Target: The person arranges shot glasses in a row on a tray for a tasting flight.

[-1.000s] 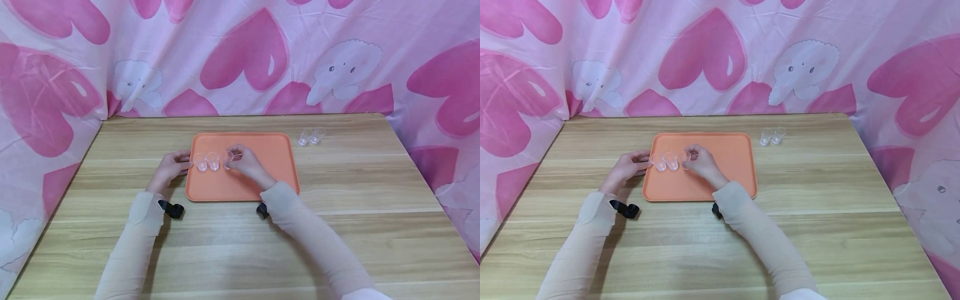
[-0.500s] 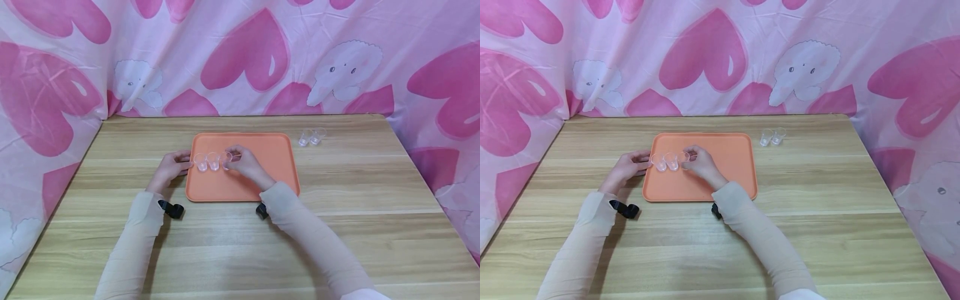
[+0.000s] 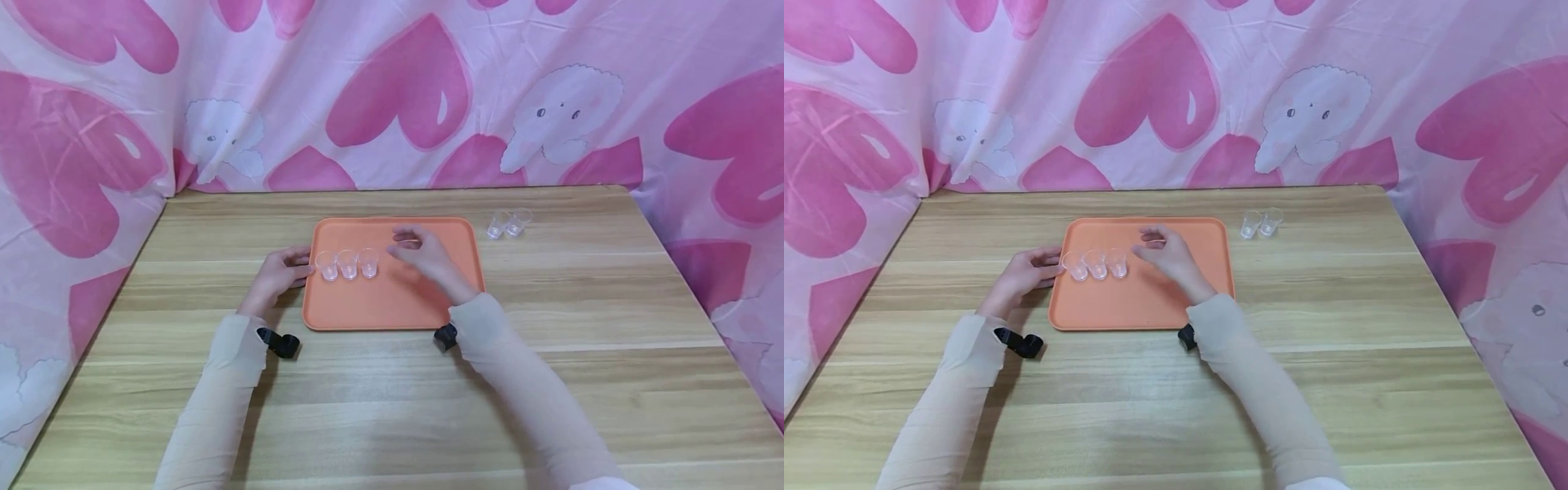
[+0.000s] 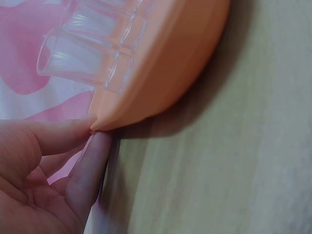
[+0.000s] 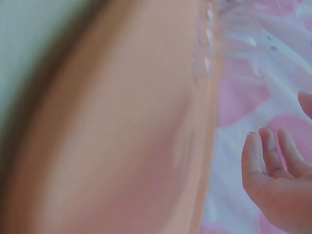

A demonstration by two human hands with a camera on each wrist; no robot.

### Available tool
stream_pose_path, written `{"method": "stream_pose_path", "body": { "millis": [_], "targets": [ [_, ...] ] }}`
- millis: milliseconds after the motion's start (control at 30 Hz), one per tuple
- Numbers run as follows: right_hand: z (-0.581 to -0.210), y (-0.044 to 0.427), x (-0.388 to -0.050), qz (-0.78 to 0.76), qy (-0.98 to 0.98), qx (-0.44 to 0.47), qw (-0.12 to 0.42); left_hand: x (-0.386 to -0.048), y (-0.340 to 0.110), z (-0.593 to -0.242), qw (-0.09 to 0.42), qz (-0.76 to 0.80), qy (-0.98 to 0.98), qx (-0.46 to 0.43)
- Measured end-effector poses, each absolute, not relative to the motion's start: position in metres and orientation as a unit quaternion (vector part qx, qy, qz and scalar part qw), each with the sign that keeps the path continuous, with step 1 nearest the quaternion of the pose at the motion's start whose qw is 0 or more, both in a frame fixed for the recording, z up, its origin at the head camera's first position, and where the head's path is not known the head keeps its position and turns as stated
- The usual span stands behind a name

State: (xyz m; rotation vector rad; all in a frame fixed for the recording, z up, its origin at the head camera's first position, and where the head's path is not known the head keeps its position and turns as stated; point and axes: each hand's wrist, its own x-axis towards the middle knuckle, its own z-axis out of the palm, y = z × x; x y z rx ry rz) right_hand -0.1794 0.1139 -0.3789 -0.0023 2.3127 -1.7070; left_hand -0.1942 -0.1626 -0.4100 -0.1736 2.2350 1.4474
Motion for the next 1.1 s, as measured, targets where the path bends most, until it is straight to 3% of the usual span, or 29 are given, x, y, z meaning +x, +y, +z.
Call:
{"method": "stream_pose_path", "body": {
  "millis": [400, 800, 1100],
  "targets": [
    [-0.361, 0.176, -0.188, -0.609, 0.791, 0.046, 0.045, -0.193, -0.16, -0.408, 0.226, 0.524, 0.819, -0.055],
    [-0.352, 0.239, -0.19, -0.646, 0.748, 0.117, -0.1, -0.194, -0.161, -0.41, 0.222, 0.529, 0.817, -0.06],
    [-0.359, 0.271, -0.19, -0.636, 0.739, 0.17, -0.141, -0.194, -0.16, -0.41, 0.227, 0.53, 0.815, -0.061]
  ]
}}
